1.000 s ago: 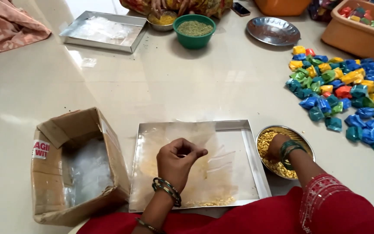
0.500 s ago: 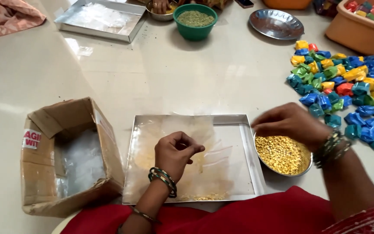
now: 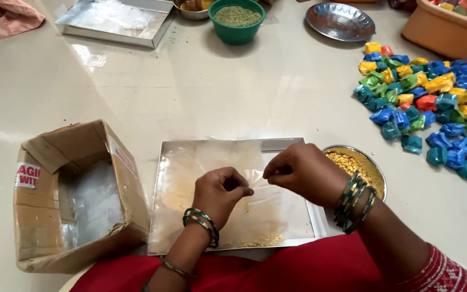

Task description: The person sits on the floor and fills small clear plastic pouches with gold sequins taken from a metal bowl, then folds and presses each pouch closed and places it into a cardboard box, repeating the cycle one pouch at a time.

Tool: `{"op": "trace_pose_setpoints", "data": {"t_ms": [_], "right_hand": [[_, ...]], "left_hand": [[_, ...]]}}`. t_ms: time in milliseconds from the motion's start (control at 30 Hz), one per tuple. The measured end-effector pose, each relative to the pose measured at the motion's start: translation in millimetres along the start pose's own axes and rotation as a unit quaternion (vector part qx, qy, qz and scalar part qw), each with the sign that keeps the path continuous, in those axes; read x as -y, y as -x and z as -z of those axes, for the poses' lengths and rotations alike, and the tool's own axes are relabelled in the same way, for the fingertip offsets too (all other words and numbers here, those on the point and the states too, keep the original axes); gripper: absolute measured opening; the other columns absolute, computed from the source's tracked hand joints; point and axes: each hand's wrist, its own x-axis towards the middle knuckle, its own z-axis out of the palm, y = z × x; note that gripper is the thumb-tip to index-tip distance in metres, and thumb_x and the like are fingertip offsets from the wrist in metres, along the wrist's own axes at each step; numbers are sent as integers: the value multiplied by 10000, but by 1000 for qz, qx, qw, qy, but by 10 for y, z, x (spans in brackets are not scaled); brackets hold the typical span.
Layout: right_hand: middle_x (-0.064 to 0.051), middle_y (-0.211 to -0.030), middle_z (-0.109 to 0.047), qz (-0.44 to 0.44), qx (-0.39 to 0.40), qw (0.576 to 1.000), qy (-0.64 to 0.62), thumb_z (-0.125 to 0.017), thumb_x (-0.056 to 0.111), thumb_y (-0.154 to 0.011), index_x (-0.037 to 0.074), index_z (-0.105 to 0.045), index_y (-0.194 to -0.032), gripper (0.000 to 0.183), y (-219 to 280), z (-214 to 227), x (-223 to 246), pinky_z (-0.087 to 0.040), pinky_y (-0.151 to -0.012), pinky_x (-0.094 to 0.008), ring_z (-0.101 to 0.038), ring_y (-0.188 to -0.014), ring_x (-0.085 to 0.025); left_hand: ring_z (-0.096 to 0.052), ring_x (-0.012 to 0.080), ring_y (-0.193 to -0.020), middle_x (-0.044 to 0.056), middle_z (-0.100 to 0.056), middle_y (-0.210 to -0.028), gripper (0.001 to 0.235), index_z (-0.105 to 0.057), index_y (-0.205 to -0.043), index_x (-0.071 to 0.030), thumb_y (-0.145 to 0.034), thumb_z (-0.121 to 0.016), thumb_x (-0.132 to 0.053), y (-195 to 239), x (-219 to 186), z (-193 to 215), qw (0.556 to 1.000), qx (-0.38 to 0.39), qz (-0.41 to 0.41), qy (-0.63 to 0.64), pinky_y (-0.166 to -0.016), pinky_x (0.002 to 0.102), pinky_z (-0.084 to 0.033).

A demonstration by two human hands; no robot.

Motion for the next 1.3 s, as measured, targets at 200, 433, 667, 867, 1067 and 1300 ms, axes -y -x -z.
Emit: {"op": "trace_pose_setpoints", "data": {"t_ms": [200,433,667,867,1067,1300], "right_hand": [[-90,-835,-796,26,-14,1000,3,-737,197,-820,136,-817,-1014,218,66,-98,197,-602,-696,-340,-773,-723,-204],[-90,-840,-794,42,-44,998,3,-736,186,-825,116,-812,-1016,217,49,-160,139,-610,-696,-320,-781,-745,-199],[-100,-869,-802,70,-31,997,-23,-718,185,-860,94,-802,-1031,211,51,-129,86,-608,-706,-320,-784,-770,-201],[-101,-897,-806,60,-28,997,-34,-686,152,-855,115,-795,-1105,275,75,-33,60,-614,-714,-327,-793,-784,-204],[-87,-911,-773,119,-22,992,-42,-667,138,-887,97,-773,-1127,266,86,-5,-5,-593,-724,-351,-757,-806,-212],[-58,-769,-760,99,-31,994,-34,-730,139,-846,122,-784,-1134,294,89,-29,75,-601,-689,-317,-747,-710,-174]], "left_hand": [[-727,127,-697,56,-774,-778,88,-762,-802,-48,-735,-813,-73,-2,69,17,994,7,-68,-79,-661,284,-587],[-769,125,-727,80,-799,-792,95,-766,-816,1,-733,-812,9,-74,204,-38,996,45,-4,80,-696,273,-638],[-775,182,-790,119,-784,-874,182,-743,-922,57,-752,-788,100,-142,315,-55,964,110,13,244,-744,310,-661],[-777,188,-841,130,-798,-941,271,-760,-998,57,-734,-813,86,-126,251,-4,962,128,14,239,-780,312,-655],[-780,187,-850,147,-800,-950,287,-765,-1069,48,-782,-772,53,-118,218,52,951,146,35,270,-799,312,-647],[-764,171,-832,140,-792,-911,351,-743,-1156,35,-806,-753,49,-88,165,67,943,142,49,295,-800,306,-636]]}}
